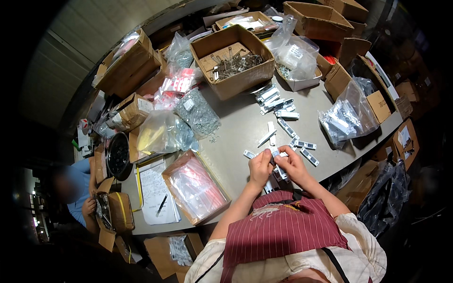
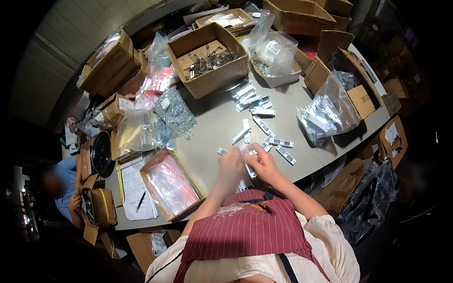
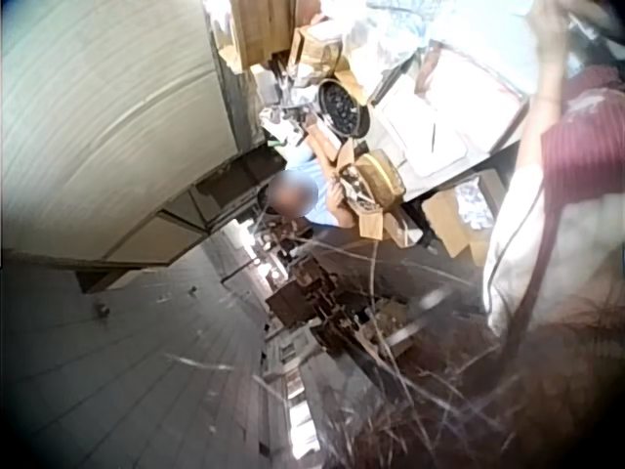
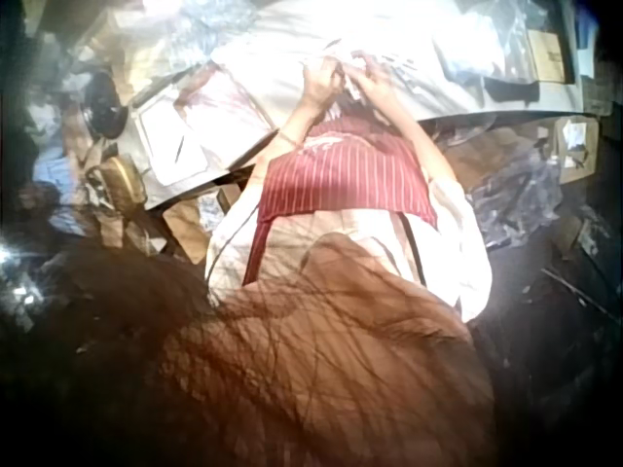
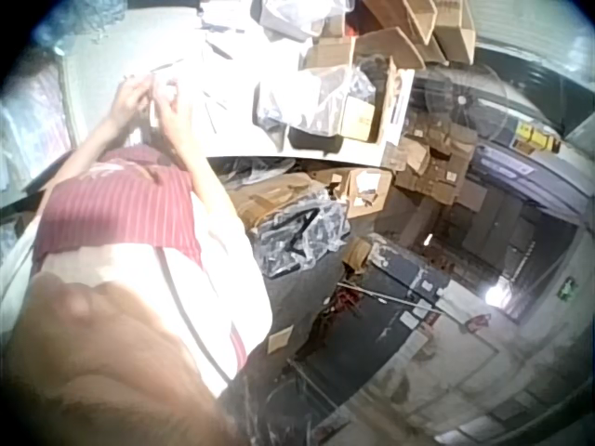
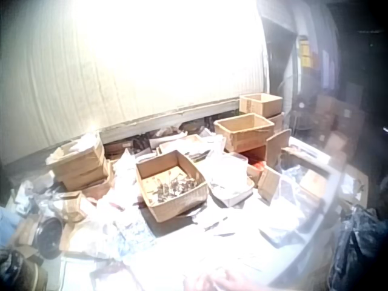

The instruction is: The person repeatedly picks up small rectangular components from a table, places them into clear plastic bags, and sets the bags aside. The workspace is cluttered with cardboard boxes and plastic packaging materials. The person handles the components one at a time throughout the clip.

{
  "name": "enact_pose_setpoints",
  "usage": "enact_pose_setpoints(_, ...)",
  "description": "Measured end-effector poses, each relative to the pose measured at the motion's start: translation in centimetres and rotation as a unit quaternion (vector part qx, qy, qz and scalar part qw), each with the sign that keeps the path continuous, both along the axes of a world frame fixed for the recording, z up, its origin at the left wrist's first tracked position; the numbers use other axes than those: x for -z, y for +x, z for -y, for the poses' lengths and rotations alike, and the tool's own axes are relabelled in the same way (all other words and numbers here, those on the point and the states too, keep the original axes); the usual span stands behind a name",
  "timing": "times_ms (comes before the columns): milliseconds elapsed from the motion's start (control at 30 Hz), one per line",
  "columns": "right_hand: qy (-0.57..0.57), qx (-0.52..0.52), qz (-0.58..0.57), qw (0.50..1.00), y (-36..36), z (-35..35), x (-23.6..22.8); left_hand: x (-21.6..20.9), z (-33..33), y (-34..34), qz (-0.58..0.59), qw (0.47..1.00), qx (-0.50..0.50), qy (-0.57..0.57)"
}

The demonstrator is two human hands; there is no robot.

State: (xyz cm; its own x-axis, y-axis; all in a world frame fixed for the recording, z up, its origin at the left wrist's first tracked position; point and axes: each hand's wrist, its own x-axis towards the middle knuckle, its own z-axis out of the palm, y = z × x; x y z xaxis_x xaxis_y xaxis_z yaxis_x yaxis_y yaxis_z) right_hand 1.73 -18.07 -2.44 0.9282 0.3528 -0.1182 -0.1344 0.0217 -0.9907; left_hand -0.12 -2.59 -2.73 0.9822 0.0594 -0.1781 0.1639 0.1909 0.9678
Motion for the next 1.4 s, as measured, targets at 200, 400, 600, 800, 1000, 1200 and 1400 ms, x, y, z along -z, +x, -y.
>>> enact_pose_setpoints(200, 0.124, 0.056, -0.134, 0.982, 0.5, 0.1, -2.3, -1.3, -0.7, 0.3, 0.065, 0.996, 0.020, -0.056)
enact_pose_setpoints(400, 0.108, 0.044, -0.066, 0.991, 0.6, 0.3, -2.2, -5.0, -0.3, -0.9, -0.068, 0.979, 0.193, -0.020)
enact_pose_setpoints(600, 0.114, 0.018, -0.063, 0.991, 0.7, 1.1, -0.4, -3.9, 0.1, -1.3, -0.033, 0.977, 0.206, -0.036)
enact_pose_setpoints(800, 0.152, 0.004, -0.133, 0.979, 0.4, 0.6, -1.6, -2.2, 0.3, -1.9, -0.105, 0.968, 0.172, -0.150)
enact_pose_setpoints(1000, -0.139, -0.006, -0.036, 0.990, 1.2, 1.4, -1.2, -1.9, -0.7, -2.1, -0.170, 0.947, 0.166, -0.215)
enact_pose_setpoints(1200, 0.066, 0.022, -0.048, 0.996, 2.1, 1.0, 2.0, -0.2, -0.9, -1.5, -0.040, 0.984, 0.173, -0.017)
enact_pose_setpoints(1400, -0.105, -0.001, 0.015, 0.994, 1.5, 0.5, 1.5, -5.4, -0.9, -1.1, -0.145, 0.958, 0.230, 0.089)
